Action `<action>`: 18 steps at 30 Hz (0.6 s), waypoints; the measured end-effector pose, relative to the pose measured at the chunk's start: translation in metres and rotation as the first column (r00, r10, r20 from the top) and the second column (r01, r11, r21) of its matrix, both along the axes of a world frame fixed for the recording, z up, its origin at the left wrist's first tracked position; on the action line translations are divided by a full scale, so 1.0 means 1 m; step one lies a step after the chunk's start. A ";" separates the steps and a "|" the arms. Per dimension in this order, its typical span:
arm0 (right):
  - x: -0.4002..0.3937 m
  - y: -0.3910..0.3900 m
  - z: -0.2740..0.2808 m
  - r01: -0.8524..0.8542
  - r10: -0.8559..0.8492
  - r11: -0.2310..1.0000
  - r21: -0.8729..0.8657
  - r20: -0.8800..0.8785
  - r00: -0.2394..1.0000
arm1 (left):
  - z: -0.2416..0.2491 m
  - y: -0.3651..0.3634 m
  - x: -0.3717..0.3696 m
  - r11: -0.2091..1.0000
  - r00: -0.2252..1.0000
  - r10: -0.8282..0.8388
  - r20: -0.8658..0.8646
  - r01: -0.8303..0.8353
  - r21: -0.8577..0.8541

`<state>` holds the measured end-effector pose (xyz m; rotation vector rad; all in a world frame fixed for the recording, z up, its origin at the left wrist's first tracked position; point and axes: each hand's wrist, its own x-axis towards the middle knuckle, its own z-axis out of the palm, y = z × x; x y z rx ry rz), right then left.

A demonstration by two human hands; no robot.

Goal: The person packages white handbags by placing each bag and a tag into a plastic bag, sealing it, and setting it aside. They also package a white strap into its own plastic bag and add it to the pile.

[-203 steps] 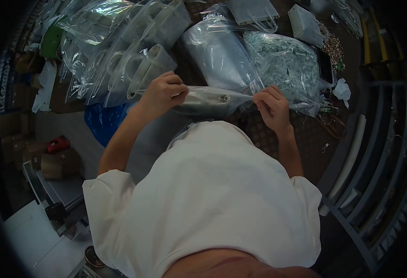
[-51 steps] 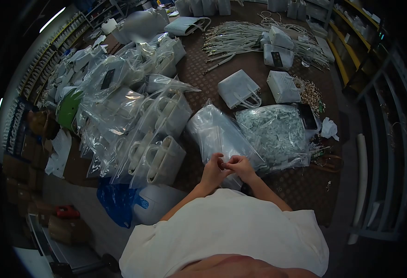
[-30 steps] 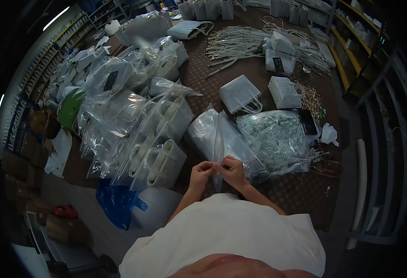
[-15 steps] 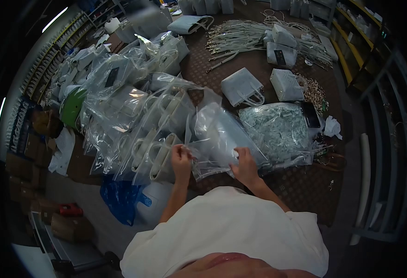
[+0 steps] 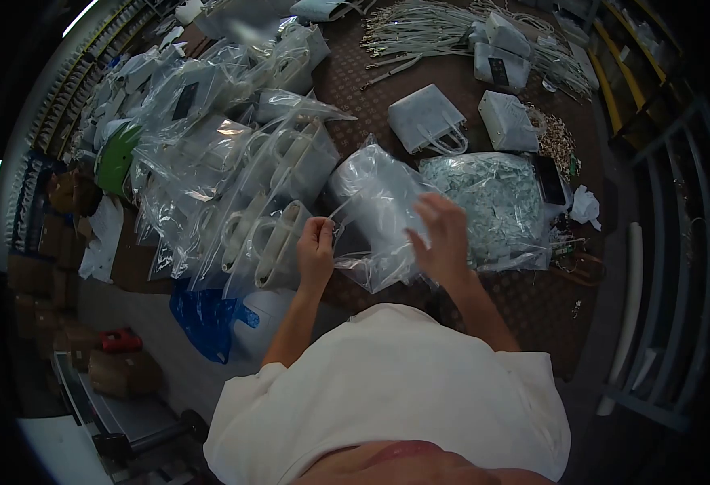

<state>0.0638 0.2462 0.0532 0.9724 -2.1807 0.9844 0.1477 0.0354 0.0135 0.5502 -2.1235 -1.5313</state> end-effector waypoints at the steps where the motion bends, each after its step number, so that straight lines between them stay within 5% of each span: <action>1: 0.013 -0.009 0.005 -0.240 0.237 0.970 0.046 0.048 0.970 | 0.005 0.002 -0.005 1.000 1.000 -0.004 0.014 0.003 0.002; 3: 0.026 -0.021 -0.014 -0.310 0.288 0.931 0.193 0.133 0.948 | 0.018 0.005 -0.019 0.812 0.998 -0.065 -0.012 0.060 0.581; 4: 0.029 -0.024 -0.028 -0.385 0.331 0.862 0.329 0.210 0.920 | 0.017 0.003 -0.027 0.810 0.997 -0.074 -0.003 0.062 0.583; 6: 0.032 -0.020 -0.064 -0.494 0.417 0.818 0.296 0.285 0.863 | 0.016 -0.008 -0.043 0.727 0.983 0.160 -0.087 -0.057 0.684; 8: 0.028 -0.016 -0.074 -0.594 0.494 0.765 0.250 0.365 0.789 | 0.029 -0.023 -0.057 0.750 0.917 0.390 -0.083 -0.264 0.607; 10: 0.022 -0.014 -0.068 -0.645 0.656 0.746 -0.167 0.357 0.665 | 0.043 -0.039 -0.069 0.760 0.863 0.480 -0.160 -0.318 0.566; 11: 0.013 -0.009 -0.062 -0.636 0.647 0.753 -0.170 0.367 0.668 | 0.048 -0.040 -0.074 0.760 0.869 0.473 -0.148 -0.317 0.567; 13: -0.018 -0.004 -0.053 -0.342 0.586 0.790 -0.509 0.466 0.663 | 0.054 -0.041 -0.083 0.895 0.883 0.402 -0.241 -0.323 0.309; 14: -0.038 -0.009 -0.055 -0.025 0.534 0.738 -0.674 0.561 0.633 | 0.050 -0.041 -0.089 0.894 0.885 0.402 -0.234 -0.325 0.307; 15: -0.062 -0.015 -0.058 0.304 0.502 0.607 -0.734 0.652 0.569 | 0.045 -0.039 -0.095 0.940 0.888 0.335 -0.315 -0.340 0.041; 16: -0.091 -0.017 -0.066 0.430 0.506 0.579 -0.693 0.719 0.477 | 0.039 -0.037 -0.100 0.910 0.894 0.247 -0.373 -0.346 -0.228; 18: -0.144 -0.030 -0.094 0.591 0.581 0.559 -0.581 0.784 0.221 | 0.026 -0.033 -0.107 0.891 0.931 0.261 -0.257 -0.335 -0.307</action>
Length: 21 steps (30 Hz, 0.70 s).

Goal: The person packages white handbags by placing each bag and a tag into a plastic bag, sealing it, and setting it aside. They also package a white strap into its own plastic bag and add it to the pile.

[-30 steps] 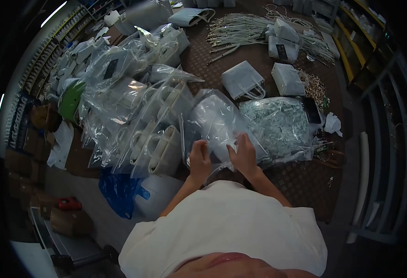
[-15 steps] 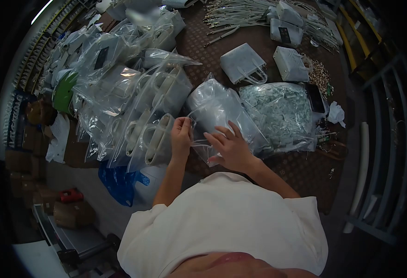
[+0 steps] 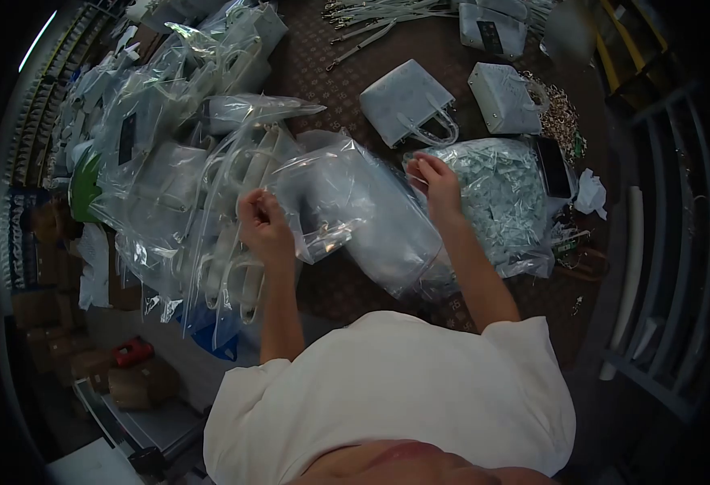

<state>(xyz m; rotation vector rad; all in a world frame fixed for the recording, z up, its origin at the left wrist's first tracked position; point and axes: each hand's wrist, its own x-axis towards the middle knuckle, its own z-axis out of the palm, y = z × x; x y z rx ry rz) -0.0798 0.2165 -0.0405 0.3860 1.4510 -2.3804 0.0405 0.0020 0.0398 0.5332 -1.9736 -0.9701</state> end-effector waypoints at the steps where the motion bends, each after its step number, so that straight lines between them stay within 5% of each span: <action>1: -0.020 -0.012 -0.019 -0.072 0.081 0.995 -0.062 0.141 0.987 | -0.007 0.002 -0.003 0.999 0.991 0.025 0.128 -0.020 -0.040; 3: -0.057 -0.045 -0.068 0.031 -0.018 0.999 -0.031 0.353 0.936 | -0.025 0.003 -0.012 0.997 0.966 -0.016 0.258 0.035 -0.069; 4: -0.074 -0.054 -0.083 0.043 -0.047 0.999 0.020 0.324 0.945 | -0.033 0.004 -0.014 0.991 0.926 -0.057 0.372 0.099 -0.095; 9: -0.115 -0.081 -0.102 0.027 -0.113 0.972 0.234 0.363 0.925 | -0.057 0.006 -0.018 0.987 0.895 -0.133 0.426 0.159 -0.027; 11: -0.114 -0.094 -0.098 0.413 -0.429 0.866 0.282 -0.009 0.903 | -0.062 0.005 -0.015 0.989 0.887 -0.146 0.438 0.147 0.033; 12: -0.120 -0.097 -0.101 0.399 -0.417 0.869 0.293 -0.002 0.909 | -0.062 0.004 -0.015 0.986 0.882 -0.166 0.441 0.142 0.088; 14: -0.137 -0.099 -0.109 0.522 -0.519 0.852 0.040 0.203 0.830 | -0.063 0.001 -0.019 0.981 0.877 -0.177 0.446 0.122 0.151; 17: -0.138 -0.093 -0.088 0.419 -0.428 0.904 0.090 0.219 0.877 | -0.065 -0.001 -0.022 0.980 0.870 -0.168 0.464 0.095 0.177; 19: -0.141 -0.078 -0.078 0.402 -0.404 0.915 -0.035 -0.043 0.914 | -0.063 -0.002 -0.025 0.987 0.888 -0.142 0.437 0.094 0.129; 21: -0.118 -0.046 -0.037 0.252 -0.260 0.961 -0.111 -0.058 0.964 | -0.061 -0.002 -0.023 0.991 0.885 -0.115 0.451 0.072 0.111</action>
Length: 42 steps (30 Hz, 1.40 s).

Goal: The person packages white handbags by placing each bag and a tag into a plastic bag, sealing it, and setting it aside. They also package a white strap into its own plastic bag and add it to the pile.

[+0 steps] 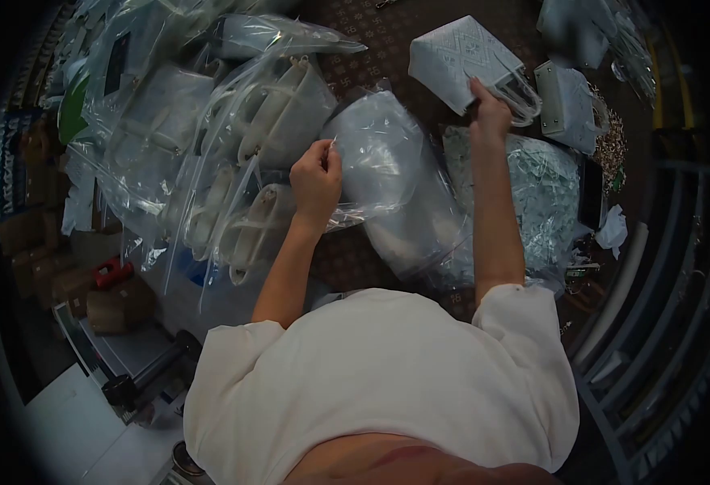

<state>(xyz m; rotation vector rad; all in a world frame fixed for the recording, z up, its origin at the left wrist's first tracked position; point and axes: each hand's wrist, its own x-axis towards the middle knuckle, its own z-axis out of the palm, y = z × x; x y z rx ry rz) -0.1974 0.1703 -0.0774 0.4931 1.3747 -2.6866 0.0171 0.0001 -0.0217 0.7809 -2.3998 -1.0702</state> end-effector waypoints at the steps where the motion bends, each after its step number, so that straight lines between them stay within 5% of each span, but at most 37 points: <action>1: 0.020 0.018 0.020 -0.072 0.072 0.997 0.027 -0.001 0.997 | 0.000 0.000 -0.002 1.000 1.000 -0.005 0.002 0.005 -0.025; 7: 0.170 0.125 0.090 -0.453 0.441 0.857 0.248 0.105 0.892 | -0.001 -0.001 -0.009 1.000 1.000 0.006 -0.024 -0.006 -0.003; 12: 0.240 0.119 0.060 -0.664 0.610 0.725 0.182 0.276 0.743 | 0.010 0.016 -0.014 0.970 0.984 -0.176 0.008 0.172 0.174; 14: 0.256 0.092 0.037 -0.582 0.546 0.805 0.116 0.240 0.803 | 0.010 0.024 0.001 0.950 0.968 -0.247 0.039 0.234 0.206; 16: 0.256 0.070 0.011 -0.501 0.486 0.865 0.044 0.184 0.855 | 0.002 0.030 0.022 0.891 0.890 -0.455 -0.034 0.455 -0.001; 18: 0.249 0.054 -0.008 -0.215 0.211 0.977 -0.007 0.207 0.955 | 0.005 0.024 0.044 0.898 0.896 -0.440 -0.058 0.437 -0.056; 24: 0.245 0.047 -0.005 -0.222 0.202 0.971 0.089 0.188 0.961 | -0.022 0.014 0.100 0.951 0.950 -0.309 -0.040 0.308 -0.028; 30: 0.249 0.041 -0.001 -0.149 0.143 0.989 0.014 0.211 0.967 | -0.032 0.049 0.118 0.923 0.947 -0.263 -0.183 0.303 0.238; 33: 0.257 0.044 -0.014 -0.212 0.192 0.965 0.155 0.138 0.972 | -0.016 0.052 0.107 0.880 0.971 -0.170 -0.166 0.225 0.417; 35: 0.270 0.041 -0.009 -0.296 0.267 0.911 0.289 0.136 0.954 | 0.002 0.046 0.088 0.970 0.951 -0.238 -0.196 0.242 -0.002; 36: 0.275 0.039 -0.008 -0.372 0.340 0.830 0.415 0.152 0.928 | 0.000 0.044 0.074 0.970 0.949 -0.240 -0.206 0.244 -0.005; 38: 0.281 0.035 -0.006 -0.440 0.412 0.840 0.316 0.156 0.898 | -0.006 0.049 0.052 0.808 0.881 -0.463 -0.097 0.375 -0.454; 39: 0.284 0.034 -0.005 -0.509 0.484 0.835 0.211 0.160 0.860 | -0.007 0.061 0.050 0.811 0.883 -0.459 -0.099 0.370 -0.453; 41: 0.287 0.037 -0.020 -0.571 0.555 0.813 0.111 0.146 0.819 | -0.004 0.084 0.046 0.558 0.698 -0.701 0.146 0.665 -0.497; 42: 0.290 0.040 -0.048 -0.575 0.575 0.818 0.006 -0.001 0.818 | -0.006 0.090 0.053 0.558 0.699 -0.701 0.140 0.661 -0.502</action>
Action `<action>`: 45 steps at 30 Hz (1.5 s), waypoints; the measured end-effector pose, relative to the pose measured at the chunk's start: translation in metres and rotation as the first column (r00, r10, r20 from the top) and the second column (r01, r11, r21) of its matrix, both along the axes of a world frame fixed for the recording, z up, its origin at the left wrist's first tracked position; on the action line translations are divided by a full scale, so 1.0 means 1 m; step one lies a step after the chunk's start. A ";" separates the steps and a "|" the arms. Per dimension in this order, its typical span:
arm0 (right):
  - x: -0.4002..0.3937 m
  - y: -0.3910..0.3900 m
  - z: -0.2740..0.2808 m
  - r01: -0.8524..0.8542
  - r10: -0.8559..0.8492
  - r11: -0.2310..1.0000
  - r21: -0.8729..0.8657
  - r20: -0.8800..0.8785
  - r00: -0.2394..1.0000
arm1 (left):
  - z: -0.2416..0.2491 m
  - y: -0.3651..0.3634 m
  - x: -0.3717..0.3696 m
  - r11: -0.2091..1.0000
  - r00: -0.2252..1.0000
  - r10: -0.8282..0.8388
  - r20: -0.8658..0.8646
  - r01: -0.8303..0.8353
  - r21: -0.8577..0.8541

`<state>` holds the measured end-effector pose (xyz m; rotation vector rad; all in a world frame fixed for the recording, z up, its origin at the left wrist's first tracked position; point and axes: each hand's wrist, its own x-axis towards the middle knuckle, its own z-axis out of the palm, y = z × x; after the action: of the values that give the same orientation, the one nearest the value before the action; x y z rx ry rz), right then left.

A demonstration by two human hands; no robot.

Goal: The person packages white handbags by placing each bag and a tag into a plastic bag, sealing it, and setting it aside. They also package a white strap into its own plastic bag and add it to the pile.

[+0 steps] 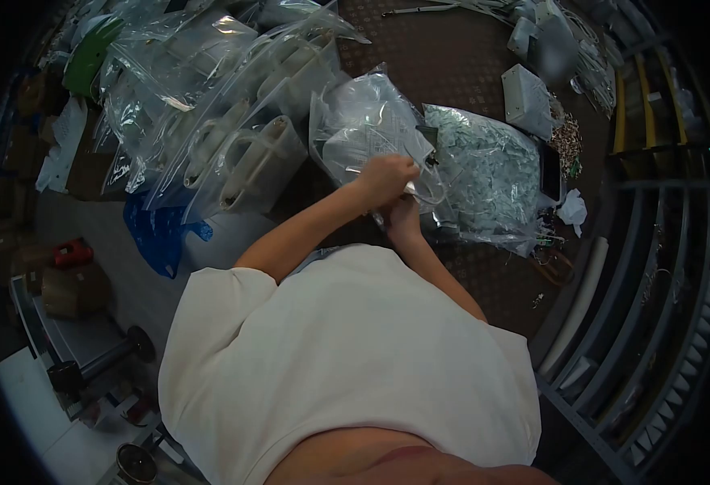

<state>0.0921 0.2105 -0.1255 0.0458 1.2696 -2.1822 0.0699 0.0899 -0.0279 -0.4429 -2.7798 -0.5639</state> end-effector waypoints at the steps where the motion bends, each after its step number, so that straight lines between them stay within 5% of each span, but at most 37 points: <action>1: 0.002 0.001 -0.002 -0.014 0.004 0.985 -0.169 -0.059 0.998 | -0.004 0.007 0.014 1.000 0.999 -0.011 -0.034 0.011 0.003; 2: 0.003 0.006 -0.003 -0.013 0.002 0.986 -0.169 -0.063 0.998 | -0.009 0.010 0.026 1.000 0.998 -0.022 -0.066 0.022 0.006; 4: 0.010 0.010 0.059 -0.312 0.340 0.940 -0.136 0.325 0.883 | -0.005 -0.007 0.055 0.991 0.987 0.136 -0.079 -0.135 0.019; 5: 0.011 0.015 0.091 -0.308 0.338 0.941 -0.141 0.331 0.881 | -0.008 -0.019 0.071 0.976 0.967 0.216 -0.138 -0.211 0.050; 7: 0.005 0.032 0.138 -0.719 0.715 0.686 0.114 0.082 0.695 | -0.026 -0.043 0.102 0.955 0.936 0.296 -0.188 -0.286 0.079; 8: -0.007 0.042 0.135 -0.755 0.798 0.600 0.263 -0.128 0.589 | -0.042 -0.054 0.119 0.903 0.903 0.418 -0.103 -0.400 0.157; 10: -0.036 0.048 0.126 -0.504 0.627 0.767 0.398 -0.296 0.721 | -0.059 -0.061 0.133 0.828 0.849 0.529 -0.002 -0.515 0.222; 12: -0.078 0.045 0.117 0.115 0.531 0.710 0.695 -0.635 0.561 | -0.068 -0.064 0.132 0.692 0.816 0.556 0.160 -0.560 0.456; 14: -0.123 0.038 0.068 0.344 0.508 0.678 0.650 -0.752 0.419 | -0.079 -0.058 0.115 0.599 0.840 0.517 0.163 -0.491 0.633; 15: -0.125 0.033 0.061 0.340 0.515 0.680 0.650 -0.753 0.409 | -0.083 -0.057 0.106 0.483 0.865 0.477 0.154 -0.404 0.777; 17: -0.125 0.019 0.053 -0.102 0.554 0.678 0.728 -0.415 0.722 | -0.089 -0.059 0.093 0.417 0.854 0.487 0.181 -0.410 0.811; 18: -0.121 0.015 0.047 -0.105 0.565 0.676 0.730 -0.421 0.710 | -0.091 -0.061 0.088 0.356 0.849 0.484 0.211 -0.411 0.839; 20: -0.100 0.019 0.037 0.176 0.579 0.665 0.726 -0.650 0.492 | -0.097 -0.077 0.093 0.364 0.800 0.522 0.294 -0.521 0.772; 23: -0.064 0.037 0.053 0.148 0.578 0.751 0.643 -0.749 0.324 | -0.112 -0.088 0.123 0.381 0.729 0.567 0.383 -0.644 0.663; 28: -0.013 0.065 0.020 0.260 0.513 0.776 0.575 -0.814 0.272 | -0.133 -0.065 0.182 0.495 0.695 0.645 0.316 -0.696 0.521; 32: 0.011 0.080 0.008 0.417 0.414 0.801 0.428 -0.901 0.130 | -0.098 -0.060 0.221 0.555 0.670 0.446 0.593 -0.727 0.404; 34: 0.020 0.089 0.010 0.395 0.443 0.786 0.476 -0.879 0.177 | -0.093 -0.069 0.229 0.627 0.623 0.365 0.692 -0.714 0.312; 36: 0.025 0.090 0.014 0.372 0.478 0.762 0.530 -0.848 0.229 | -0.102 -0.075 0.232 0.818 0.748 0.236 0.621 -0.498 0.289; 40: 0.010 0.073 0.027 0.419 0.452 0.786 0.455 -0.885 0.115 | -0.106 -0.089 0.220 0.889 0.623 0.192 0.758 -0.438 0.135; 42: -0.007 0.061 0.052 0.432 0.437 0.789 0.437 -0.893 0.106 | -0.100 -0.098 0.218 0.647 0.607 -0.011 0.794 -0.602 0.469; 44: -0.027 0.044 0.101 0.454 0.464 0.760 0.465 -0.877 0.121 | -0.026 -0.083 0.197 0.273 0.744 0.052 0.666 -0.652 0.707; 45: -0.037 0.035 0.120 0.461 0.484 0.740 0.491 -0.863 0.143 | -0.003 -0.088 0.190 0.288 0.744 0.104 0.660 -0.658 0.696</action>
<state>0.0552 0.2458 -0.0058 -1.4300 2.7558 -1.2961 0.2594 0.0017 -0.0312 0.7815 -2.2057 -2.1296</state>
